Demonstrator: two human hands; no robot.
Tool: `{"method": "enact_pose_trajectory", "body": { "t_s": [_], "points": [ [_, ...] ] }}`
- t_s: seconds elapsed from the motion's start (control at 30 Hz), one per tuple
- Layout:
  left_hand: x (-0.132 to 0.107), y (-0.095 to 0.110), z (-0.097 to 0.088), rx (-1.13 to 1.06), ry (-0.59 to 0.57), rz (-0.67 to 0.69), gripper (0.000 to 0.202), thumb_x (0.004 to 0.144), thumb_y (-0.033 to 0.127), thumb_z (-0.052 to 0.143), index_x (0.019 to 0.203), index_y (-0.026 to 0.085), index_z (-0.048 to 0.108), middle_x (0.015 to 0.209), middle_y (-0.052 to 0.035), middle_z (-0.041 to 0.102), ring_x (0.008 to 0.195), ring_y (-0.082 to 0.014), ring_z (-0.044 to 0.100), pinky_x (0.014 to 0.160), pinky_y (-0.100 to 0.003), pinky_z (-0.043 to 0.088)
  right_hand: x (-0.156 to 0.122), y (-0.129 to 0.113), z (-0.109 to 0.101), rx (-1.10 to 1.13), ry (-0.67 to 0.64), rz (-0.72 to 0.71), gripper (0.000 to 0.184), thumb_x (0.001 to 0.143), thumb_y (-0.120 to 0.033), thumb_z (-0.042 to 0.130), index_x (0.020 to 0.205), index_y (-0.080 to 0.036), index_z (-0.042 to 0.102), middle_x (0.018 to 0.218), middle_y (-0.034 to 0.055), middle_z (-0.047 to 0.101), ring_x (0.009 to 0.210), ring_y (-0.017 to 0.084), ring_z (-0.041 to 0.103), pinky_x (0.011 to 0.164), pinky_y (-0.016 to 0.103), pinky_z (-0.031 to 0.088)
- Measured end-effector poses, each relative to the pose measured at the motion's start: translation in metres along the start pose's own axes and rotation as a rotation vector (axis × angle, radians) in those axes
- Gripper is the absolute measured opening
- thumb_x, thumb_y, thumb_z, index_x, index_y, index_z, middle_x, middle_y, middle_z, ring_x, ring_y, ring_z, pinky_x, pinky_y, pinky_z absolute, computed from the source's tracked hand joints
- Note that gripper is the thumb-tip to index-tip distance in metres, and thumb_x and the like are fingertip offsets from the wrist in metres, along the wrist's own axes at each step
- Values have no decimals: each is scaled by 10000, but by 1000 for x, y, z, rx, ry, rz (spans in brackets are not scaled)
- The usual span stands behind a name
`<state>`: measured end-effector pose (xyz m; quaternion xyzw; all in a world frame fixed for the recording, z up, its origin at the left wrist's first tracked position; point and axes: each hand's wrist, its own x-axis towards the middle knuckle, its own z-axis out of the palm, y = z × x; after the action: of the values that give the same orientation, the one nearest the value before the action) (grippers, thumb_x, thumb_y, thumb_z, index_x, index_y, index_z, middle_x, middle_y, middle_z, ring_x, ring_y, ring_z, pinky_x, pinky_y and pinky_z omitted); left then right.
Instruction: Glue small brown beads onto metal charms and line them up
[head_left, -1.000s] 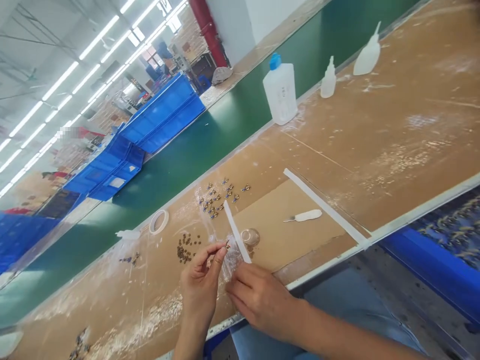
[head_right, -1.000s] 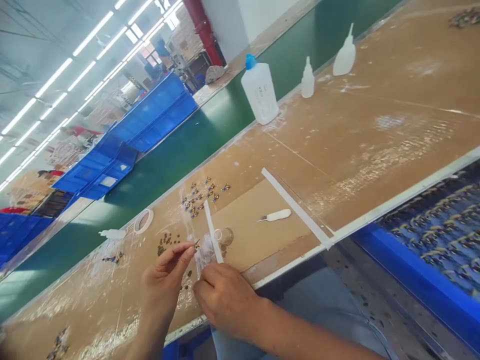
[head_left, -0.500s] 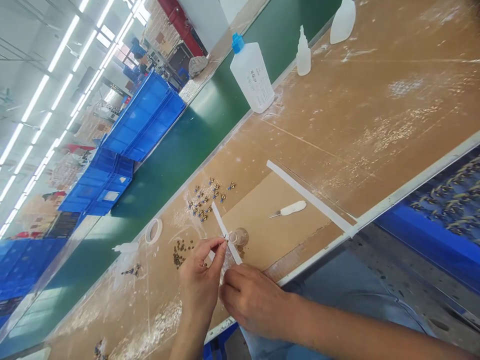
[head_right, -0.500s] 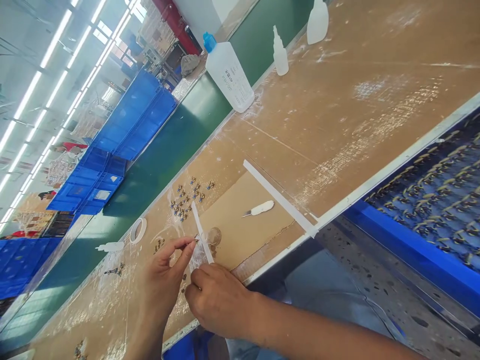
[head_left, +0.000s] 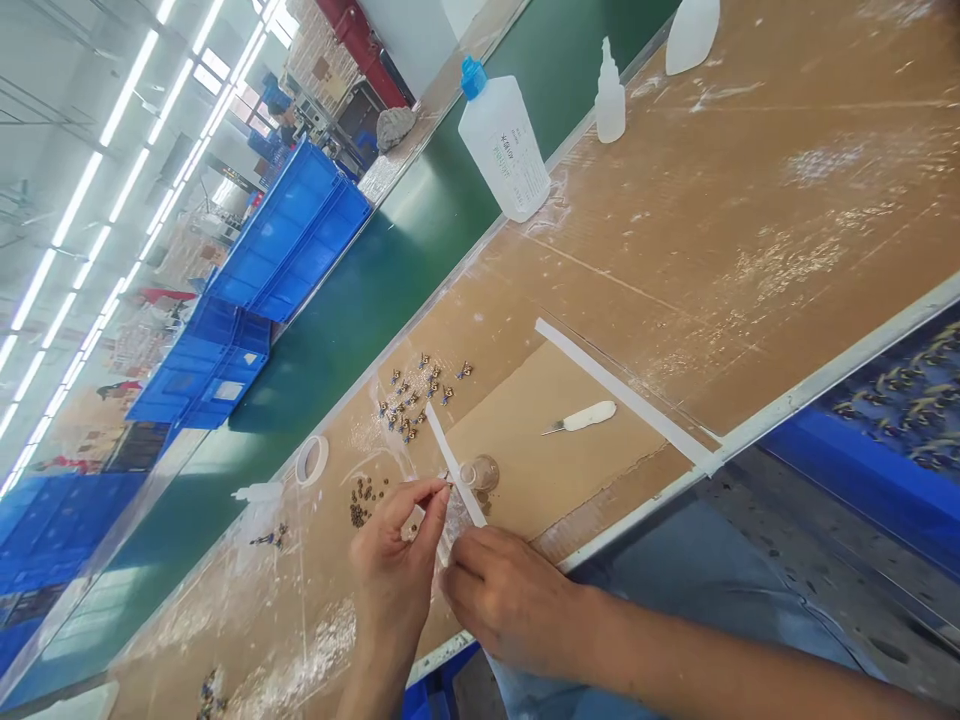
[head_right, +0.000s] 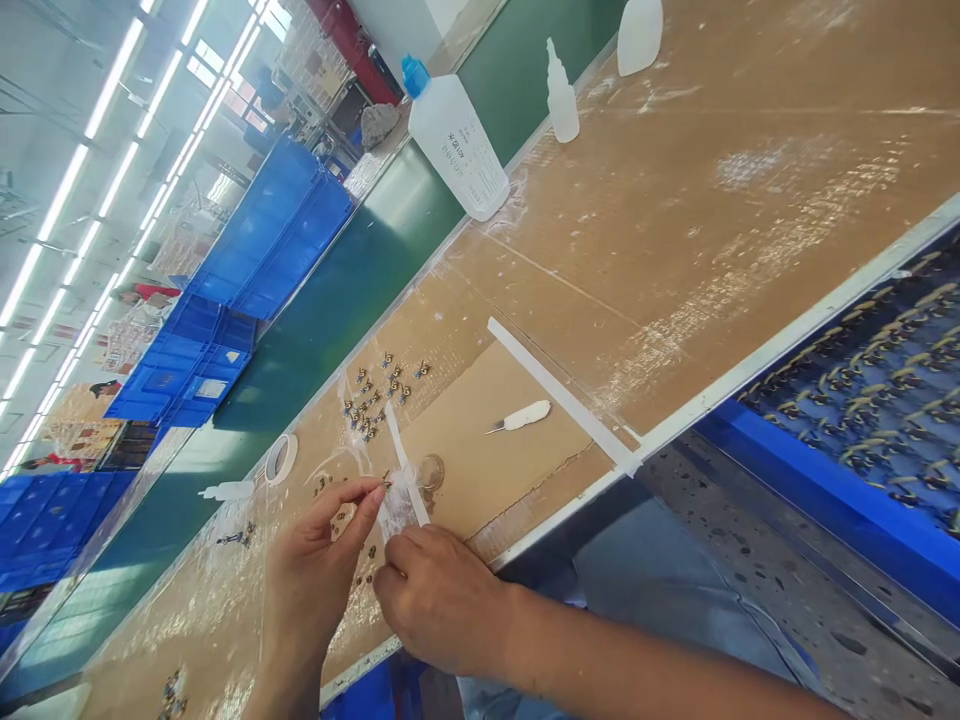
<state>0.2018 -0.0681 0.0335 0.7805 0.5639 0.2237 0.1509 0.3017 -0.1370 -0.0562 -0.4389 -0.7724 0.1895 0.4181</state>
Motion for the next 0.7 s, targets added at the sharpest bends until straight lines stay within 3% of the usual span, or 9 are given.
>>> {"method": "enact_pose_trajectory", "body": {
  "t_s": [0.1,0.2,0.3,0.5,0.7],
  "points": [
    [-16,-5,-15,-71,96,-102,153,789,386,735,845,249,772,835,-13,767,803,-201,709,790,-318,568,-1,-1,-3,43,-10,22,87,920,-116,541,857,-157,585,868,50,585,824,184,511,755,313,406],
    [-41,-18,-28,-168,263,-246,194,733,393,792,836,229,778,834,-14,775,805,-196,717,802,-309,585,0,-4,-5,47,-51,33,50,909,-123,562,931,-161,586,921,53,621,911,205,523,811,344,394],
    [-71,-35,-34,-236,363,-388,236,699,399,822,829,207,785,816,-23,779,805,-199,723,811,-315,595,3,-8,-4,-5,-114,-10,133,860,-127,617,987,-154,593,974,69,657,986,235,530,843,382,389],
    [-115,-59,-29,-284,420,-492,226,697,373,832,845,208,790,849,-25,776,830,-194,719,839,-308,589,6,-14,15,-77,-108,-109,175,847,-131,633,1021,-137,607,1126,79,681,1066,253,545,900,414,401],
    [-128,-68,-26,-300,405,-535,191,734,368,805,837,208,788,843,-35,776,802,-196,711,777,-298,592,2,-15,23,-91,-97,-176,147,840,-83,594,970,-149,616,1165,88,679,1064,260,554,877,425,410]
  ]
}}
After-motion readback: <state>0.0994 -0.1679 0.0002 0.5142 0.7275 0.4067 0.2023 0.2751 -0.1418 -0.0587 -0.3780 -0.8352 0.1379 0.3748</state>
